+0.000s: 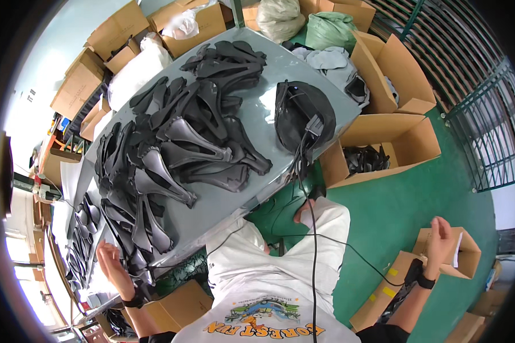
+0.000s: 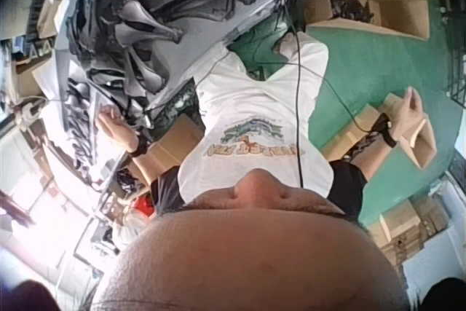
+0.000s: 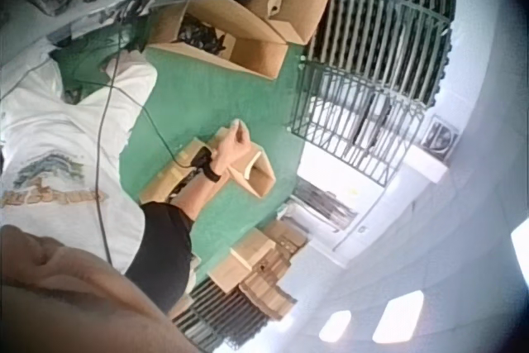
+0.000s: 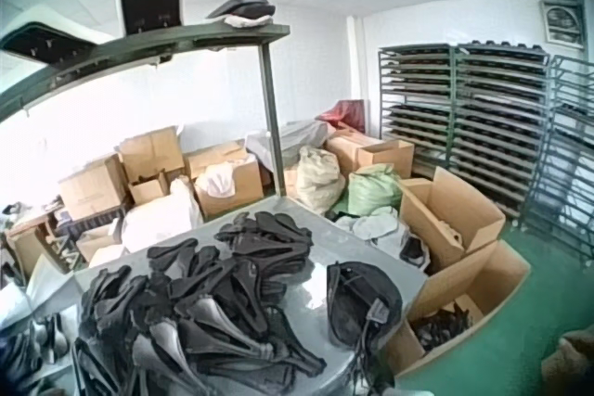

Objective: Inspecting and sorting bicycle saddles on a work table.

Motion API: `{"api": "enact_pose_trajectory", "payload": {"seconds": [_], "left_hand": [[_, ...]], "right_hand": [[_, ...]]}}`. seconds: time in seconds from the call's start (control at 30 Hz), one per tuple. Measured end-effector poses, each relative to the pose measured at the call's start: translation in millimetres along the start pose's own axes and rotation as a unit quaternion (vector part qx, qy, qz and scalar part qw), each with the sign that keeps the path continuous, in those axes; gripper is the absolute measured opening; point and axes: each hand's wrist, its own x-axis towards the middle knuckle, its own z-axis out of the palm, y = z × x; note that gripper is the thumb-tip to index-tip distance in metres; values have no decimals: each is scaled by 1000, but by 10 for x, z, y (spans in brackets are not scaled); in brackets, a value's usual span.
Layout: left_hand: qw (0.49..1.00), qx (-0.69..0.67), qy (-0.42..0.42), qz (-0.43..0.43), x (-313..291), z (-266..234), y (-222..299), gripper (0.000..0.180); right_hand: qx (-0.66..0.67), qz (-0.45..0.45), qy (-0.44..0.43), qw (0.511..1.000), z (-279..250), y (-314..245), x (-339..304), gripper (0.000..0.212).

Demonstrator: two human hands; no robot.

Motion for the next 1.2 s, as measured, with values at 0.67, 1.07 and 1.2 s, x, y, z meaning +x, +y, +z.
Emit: {"api": "enact_pose_trajectory", "payload": {"seconds": [0.67, 1.07, 1.2], "left_hand": [[996, -23, -54, -68, -225, 540, 141, 31], [951, -163, -263, -23, -714, 2222, 446, 42], [953, -153, -260, 24, -683, 2226, 486, 46]], "right_hand": [[-39, -61, -131, 989, 734, -653, 3, 17], [169, -169, -310, 920, 2127, -2222, -846, 17], [140, -328, -342, 869, 1976, -2479, -850, 20]]}}
